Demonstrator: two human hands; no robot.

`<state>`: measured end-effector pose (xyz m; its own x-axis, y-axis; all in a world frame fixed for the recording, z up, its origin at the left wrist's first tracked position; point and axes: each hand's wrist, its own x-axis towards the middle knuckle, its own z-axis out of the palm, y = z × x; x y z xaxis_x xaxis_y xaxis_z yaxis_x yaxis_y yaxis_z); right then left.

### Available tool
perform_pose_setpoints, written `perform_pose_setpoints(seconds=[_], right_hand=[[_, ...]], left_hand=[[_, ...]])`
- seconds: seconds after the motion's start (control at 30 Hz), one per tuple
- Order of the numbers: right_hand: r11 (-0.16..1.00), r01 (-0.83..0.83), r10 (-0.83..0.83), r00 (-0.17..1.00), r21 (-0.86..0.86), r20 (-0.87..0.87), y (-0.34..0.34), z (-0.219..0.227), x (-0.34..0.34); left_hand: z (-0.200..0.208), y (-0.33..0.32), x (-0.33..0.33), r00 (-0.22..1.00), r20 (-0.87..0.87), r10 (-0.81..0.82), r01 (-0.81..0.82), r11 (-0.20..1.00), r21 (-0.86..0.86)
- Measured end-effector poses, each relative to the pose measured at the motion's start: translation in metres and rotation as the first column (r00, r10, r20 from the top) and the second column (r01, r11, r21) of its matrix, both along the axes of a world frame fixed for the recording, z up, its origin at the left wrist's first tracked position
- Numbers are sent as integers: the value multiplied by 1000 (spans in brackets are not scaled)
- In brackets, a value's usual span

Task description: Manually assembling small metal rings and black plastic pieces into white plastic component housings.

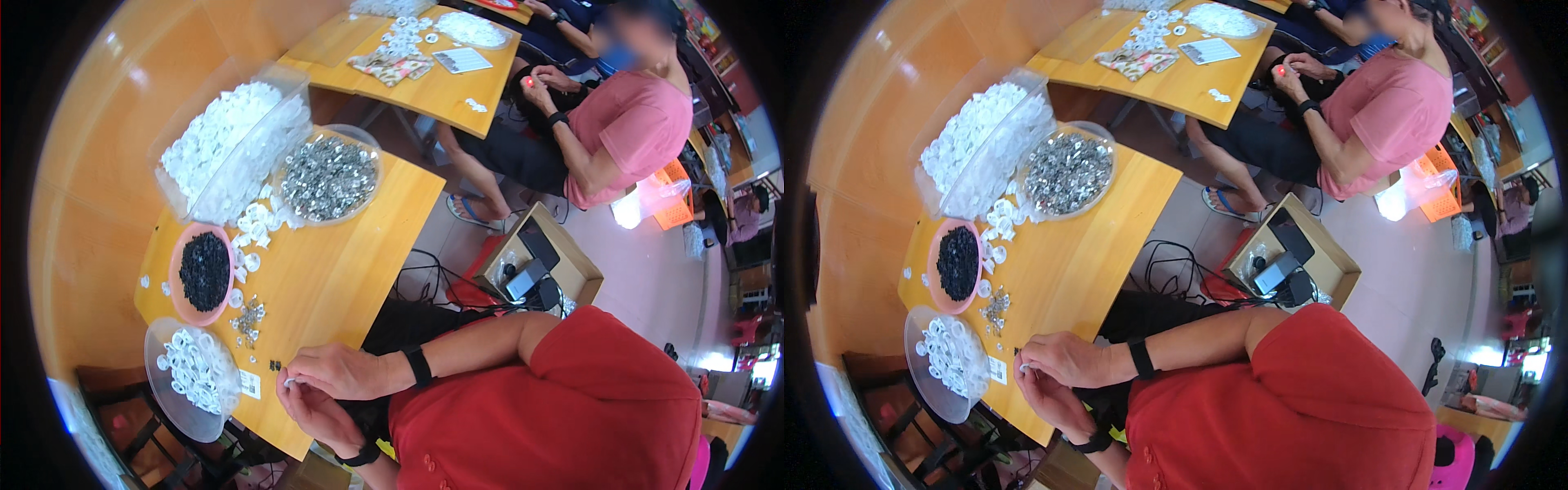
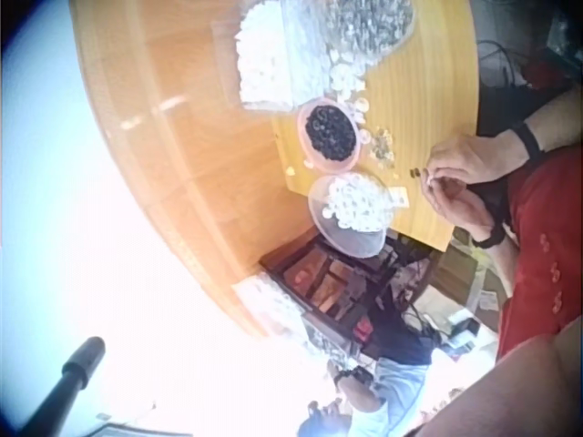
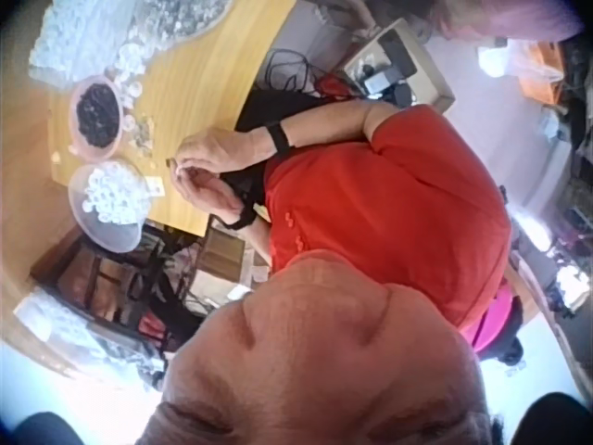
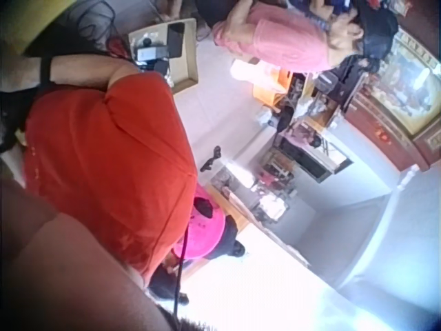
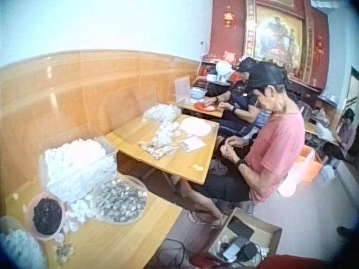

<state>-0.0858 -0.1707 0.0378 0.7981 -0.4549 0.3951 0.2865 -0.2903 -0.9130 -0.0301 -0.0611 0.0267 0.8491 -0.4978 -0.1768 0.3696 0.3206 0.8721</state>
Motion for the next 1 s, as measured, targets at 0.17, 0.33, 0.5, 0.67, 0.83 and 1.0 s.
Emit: perform_pose_setpoints(seconds=[0.17, 0.33, 0.5, 0.67, 0.83, 1.0], right_hand=[[993, 31, -37, 998, -118, -51, -6, -6, 7], [894, -78, 222, 932, 442, -285, -19, -1, 11], [780, -247, 486, 818, 575, -308, -29, 1, 23], [759, -312, 578, 727, 571, -371, -33, 2, 40], [849, -281, 68, 898, -447, -435, -47, 0, 74], [773, -321, 128, 924, -547, -361, -42, 3, 100]], left_hand=[[-2, -3, 1, 988, -124, 91, -91, 996, 9], [-3, 4, 5, 978, -204, -28, 11, 996, -84], [-6, 19, 3, 975, -212, 63, -61, 998, 15], [-16, 37, 10, 977, -211, 33, -56, 993, -101], [-17, 45, 13, 940, -313, 135, -196, 966, -171], [-20, 51, 16, 931, -349, 110, -219, 932, -290]])
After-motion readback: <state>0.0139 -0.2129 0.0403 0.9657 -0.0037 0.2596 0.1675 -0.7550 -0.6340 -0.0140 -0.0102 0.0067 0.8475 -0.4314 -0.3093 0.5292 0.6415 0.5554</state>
